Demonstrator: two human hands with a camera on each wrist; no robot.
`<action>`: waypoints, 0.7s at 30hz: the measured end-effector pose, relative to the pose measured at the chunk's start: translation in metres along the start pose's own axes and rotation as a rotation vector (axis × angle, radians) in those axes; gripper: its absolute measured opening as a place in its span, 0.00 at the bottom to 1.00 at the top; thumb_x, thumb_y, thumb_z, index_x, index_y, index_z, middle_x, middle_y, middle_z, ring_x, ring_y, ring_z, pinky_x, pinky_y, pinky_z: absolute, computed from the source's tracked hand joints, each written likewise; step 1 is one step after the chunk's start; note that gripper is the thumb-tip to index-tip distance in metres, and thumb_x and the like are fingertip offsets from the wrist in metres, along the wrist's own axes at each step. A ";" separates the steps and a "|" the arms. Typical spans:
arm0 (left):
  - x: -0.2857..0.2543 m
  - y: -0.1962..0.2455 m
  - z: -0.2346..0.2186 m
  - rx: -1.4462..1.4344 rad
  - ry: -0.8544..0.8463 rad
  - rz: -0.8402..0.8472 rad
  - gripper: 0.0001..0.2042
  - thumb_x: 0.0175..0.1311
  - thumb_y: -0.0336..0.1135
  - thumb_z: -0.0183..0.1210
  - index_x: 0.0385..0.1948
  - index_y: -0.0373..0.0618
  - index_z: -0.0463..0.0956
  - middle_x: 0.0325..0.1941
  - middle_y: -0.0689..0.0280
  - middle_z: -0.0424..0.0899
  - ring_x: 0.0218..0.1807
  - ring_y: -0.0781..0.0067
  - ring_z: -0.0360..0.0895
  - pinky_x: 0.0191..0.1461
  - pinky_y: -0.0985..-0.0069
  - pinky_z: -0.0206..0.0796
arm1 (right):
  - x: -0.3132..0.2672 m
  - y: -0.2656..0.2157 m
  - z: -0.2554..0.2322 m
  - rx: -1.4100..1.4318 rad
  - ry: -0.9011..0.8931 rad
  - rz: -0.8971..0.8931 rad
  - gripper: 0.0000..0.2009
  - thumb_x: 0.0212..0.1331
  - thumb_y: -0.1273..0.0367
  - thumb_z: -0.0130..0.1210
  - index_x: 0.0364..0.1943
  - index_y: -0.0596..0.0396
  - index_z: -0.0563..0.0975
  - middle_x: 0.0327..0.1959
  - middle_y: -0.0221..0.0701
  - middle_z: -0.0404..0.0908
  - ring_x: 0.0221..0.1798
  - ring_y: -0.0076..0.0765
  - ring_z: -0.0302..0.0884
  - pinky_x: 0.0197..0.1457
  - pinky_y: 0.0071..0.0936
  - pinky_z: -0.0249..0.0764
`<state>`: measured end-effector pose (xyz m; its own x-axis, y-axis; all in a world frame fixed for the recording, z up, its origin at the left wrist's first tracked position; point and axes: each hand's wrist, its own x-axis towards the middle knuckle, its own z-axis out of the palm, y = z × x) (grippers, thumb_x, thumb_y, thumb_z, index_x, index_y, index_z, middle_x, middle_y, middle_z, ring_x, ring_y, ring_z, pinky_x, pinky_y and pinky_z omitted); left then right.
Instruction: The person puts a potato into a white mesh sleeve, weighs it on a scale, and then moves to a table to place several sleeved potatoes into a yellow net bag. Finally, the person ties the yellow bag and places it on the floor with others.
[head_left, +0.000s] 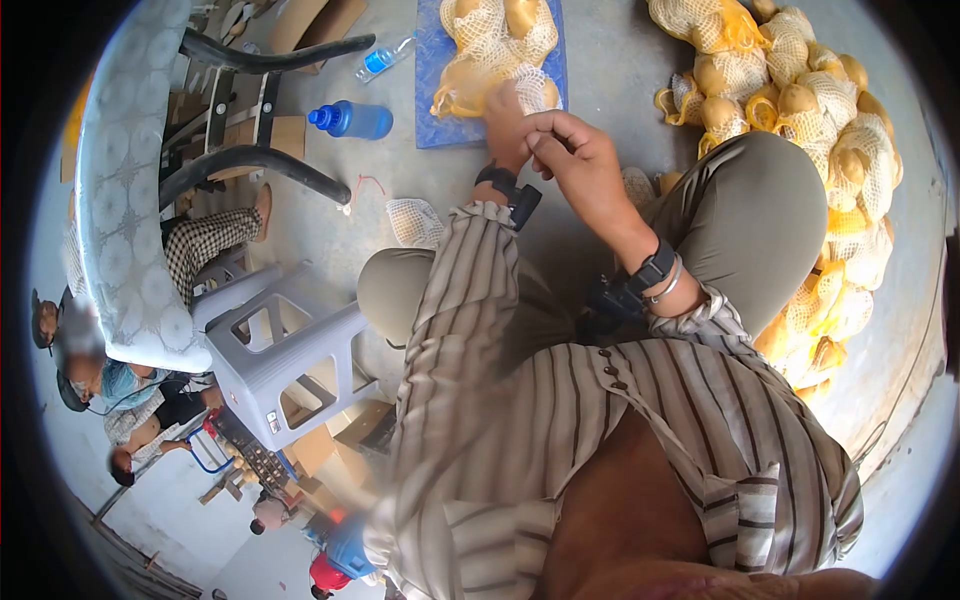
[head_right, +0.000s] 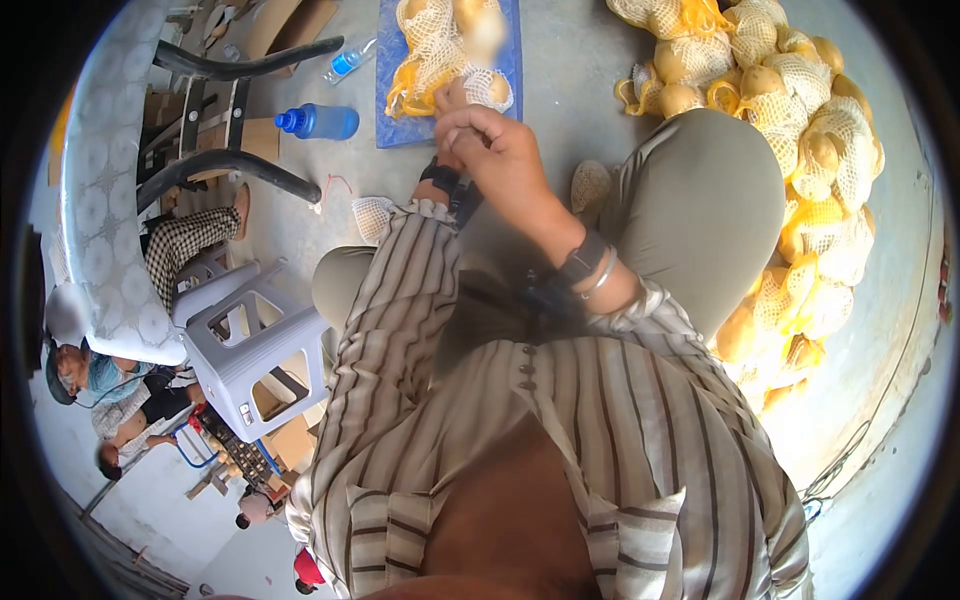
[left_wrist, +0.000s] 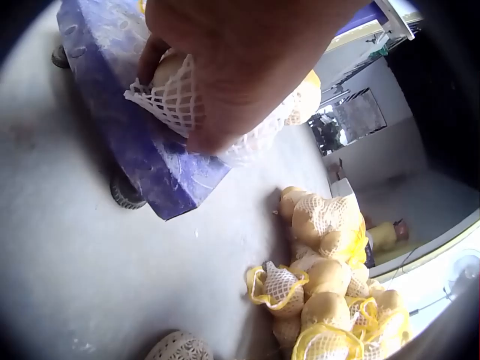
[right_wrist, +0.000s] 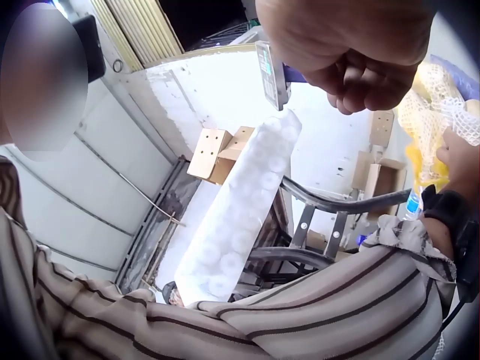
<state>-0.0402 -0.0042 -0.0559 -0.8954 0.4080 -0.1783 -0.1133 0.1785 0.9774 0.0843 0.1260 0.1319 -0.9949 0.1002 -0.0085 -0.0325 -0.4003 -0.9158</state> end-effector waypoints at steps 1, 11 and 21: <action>0.002 0.001 -0.001 -0.056 -0.003 -0.036 0.21 0.59 0.38 0.56 0.51 0.33 0.70 0.55 0.53 0.73 0.56 0.58 0.69 0.59 0.58 0.62 | 0.000 0.001 -0.001 0.001 -0.002 -0.001 0.07 0.64 0.73 0.50 0.41 0.57 0.79 0.29 0.21 0.77 0.29 0.14 0.69 0.32 0.14 0.67; -0.059 0.124 0.010 -0.642 -0.017 -0.195 0.21 0.65 0.44 0.48 0.55 0.39 0.67 0.54 0.61 0.76 0.54 0.66 0.75 0.55 0.62 0.70 | 0.009 0.003 -0.005 0.017 0.159 -0.014 0.11 0.60 0.73 0.56 0.47 0.58 0.77 0.37 0.27 0.77 0.39 0.19 0.72 0.40 0.19 0.74; -0.100 0.181 0.009 -0.624 0.000 -0.011 0.28 0.63 0.49 0.51 0.61 0.43 0.62 0.57 0.58 0.73 0.57 0.62 0.73 0.58 0.67 0.68 | 0.007 0.007 0.002 -0.075 0.035 -0.147 0.46 0.48 0.62 0.69 0.69 0.57 0.51 0.63 0.44 0.63 0.67 0.40 0.60 0.65 0.35 0.65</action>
<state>0.0329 -0.0042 0.1379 -0.8926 0.4095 -0.1884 -0.3526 -0.3740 0.8578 0.0767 0.1223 0.1261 -0.9760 0.1849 0.1150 -0.1690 -0.3100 -0.9356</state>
